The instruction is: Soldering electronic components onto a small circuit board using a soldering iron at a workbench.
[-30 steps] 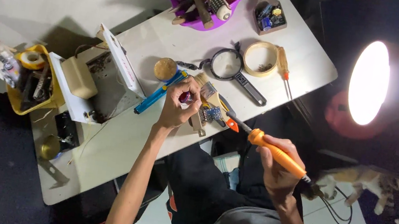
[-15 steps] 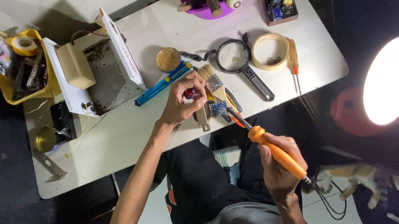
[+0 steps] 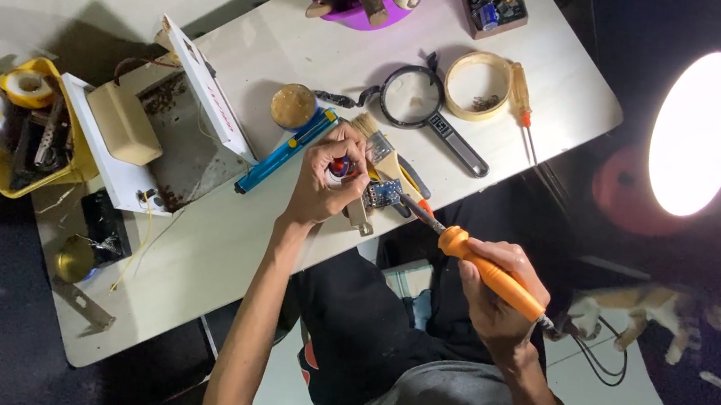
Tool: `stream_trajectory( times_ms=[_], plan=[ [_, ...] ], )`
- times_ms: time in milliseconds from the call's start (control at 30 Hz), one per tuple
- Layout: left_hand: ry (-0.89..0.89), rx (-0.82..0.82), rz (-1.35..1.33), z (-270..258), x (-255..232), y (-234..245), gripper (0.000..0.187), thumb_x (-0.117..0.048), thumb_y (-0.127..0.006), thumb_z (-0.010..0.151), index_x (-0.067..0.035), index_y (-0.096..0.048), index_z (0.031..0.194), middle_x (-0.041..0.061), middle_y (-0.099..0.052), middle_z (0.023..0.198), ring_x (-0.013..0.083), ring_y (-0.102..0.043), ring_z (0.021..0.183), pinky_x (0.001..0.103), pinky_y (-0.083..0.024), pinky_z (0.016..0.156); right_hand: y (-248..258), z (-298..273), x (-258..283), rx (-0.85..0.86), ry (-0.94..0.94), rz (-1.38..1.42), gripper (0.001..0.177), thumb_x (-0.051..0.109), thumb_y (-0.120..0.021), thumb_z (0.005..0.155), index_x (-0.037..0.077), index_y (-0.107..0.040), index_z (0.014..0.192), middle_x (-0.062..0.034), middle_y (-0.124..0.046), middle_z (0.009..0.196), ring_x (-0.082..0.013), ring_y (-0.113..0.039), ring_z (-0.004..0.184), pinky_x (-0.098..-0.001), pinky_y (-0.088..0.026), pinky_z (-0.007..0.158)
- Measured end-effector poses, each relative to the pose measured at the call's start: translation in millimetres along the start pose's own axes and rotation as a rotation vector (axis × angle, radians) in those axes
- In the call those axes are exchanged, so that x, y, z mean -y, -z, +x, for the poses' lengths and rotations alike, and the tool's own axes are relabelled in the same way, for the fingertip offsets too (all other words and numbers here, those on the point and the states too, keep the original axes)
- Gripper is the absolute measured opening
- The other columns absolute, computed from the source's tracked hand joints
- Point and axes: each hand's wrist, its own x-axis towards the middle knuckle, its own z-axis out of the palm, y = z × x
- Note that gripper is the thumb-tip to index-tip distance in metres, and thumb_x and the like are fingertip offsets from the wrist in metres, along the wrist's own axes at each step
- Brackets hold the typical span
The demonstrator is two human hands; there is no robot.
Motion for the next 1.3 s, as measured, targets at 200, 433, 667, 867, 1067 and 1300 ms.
stream_trajectory(
  times_ms=[200,433,667,867,1067,1300],
  plan=[
    [-0.006,0.021,-0.018,-0.3,7.7,2.2,0.01,-0.016,-0.073,0.072,-0.008,-0.068,0.07,0.008,-0.059,0.082,0.0214,-0.063,0.087,0.038,-0.052,0.087,-2.7,1.8,-0.4,0.019,0.012,-0.019,0.018,0.005,-0.078,0.089,-0.007,-0.076,0.101,-0.0163,-0.071,0.078,-0.0215,-0.066,0.064,-0.0294,-0.051,0.055],
    [0.011,0.037,-0.035,-1.4,7.0,1.8,0.01,-0.018,-0.073,0.072,-0.009,-0.068,0.069,0.008,-0.061,0.084,0.0219,-0.064,0.089,0.042,-0.052,0.088,-5.0,3.3,1.3,0.023,0.016,-0.011,0.016,0.004,-0.075,0.091,-0.01,-0.074,0.101,-0.0166,-0.068,0.076,-0.019,-0.063,0.063,-0.0288,-0.049,0.054],
    [0.027,0.047,-0.031,-2.3,10.2,2.5,0.013,-0.02,-0.074,0.072,-0.008,-0.07,0.07,0.011,-0.063,0.084,0.0245,-0.065,0.089,0.045,-0.054,0.091,-5.2,3.1,-0.1,0.032,0.019,-0.036,0.015,0.002,-0.076,0.09,-0.01,-0.075,0.098,-0.0173,-0.069,0.076,-0.0223,-0.064,0.062,-0.0303,-0.049,0.054],
    [0.029,0.059,0.01,-2.5,13.2,3.6,0.013,-0.022,-0.074,0.07,-0.01,-0.07,0.069,0.008,-0.063,0.082,0.0247,-0.066,0.089,0.045,-0.053,0.089,-5.4,1.5,0.5,0.032,0.003,-0.016,0.015,0.002,-0.076,0.09,-0.009,-0.075,0.1,-0.0163,-0.069,0.075,-0.0198,-0.064,0.062,-0.0298,-0.048,0.053],
    [0.028,0.062,0.017,-1.2,13.6,3.6,0.015,-0.025,-0.074,0.071,-0.01,-0.07,0.07,0.011,-0.063,0.083,0.0261,-0.067,0.088,0.047,-0.054,0.09,-6.1,4.8,2.5,0.039,0.009,-0.038,0.015,0.002,-0.076,0.09,-0.008,-0.075,0.101,-0.0156,-0.07,0.076,-0.0197,-0.064,0.062,-0.03,-0.049,0.054],
    [0.041,0.073,0.028,-1.8,12.9,4.1,0.017,-0.027,-0.074,0.072,-0.01,-0.071,0.071,0.012,-0.063,0.084,0.0273,-0.066,0.089,0.046,-0.054,0.09,-6.6,1.3,-2.5,0.02,0.036,0.001,0.017,0.001,-0.078,0.088,-0.009,-0.075,0.101,-0.0167,-0.07,0.078,-0.0209,-0.068,0.065,-0.0295,-0.052,0.055]
  ],
)
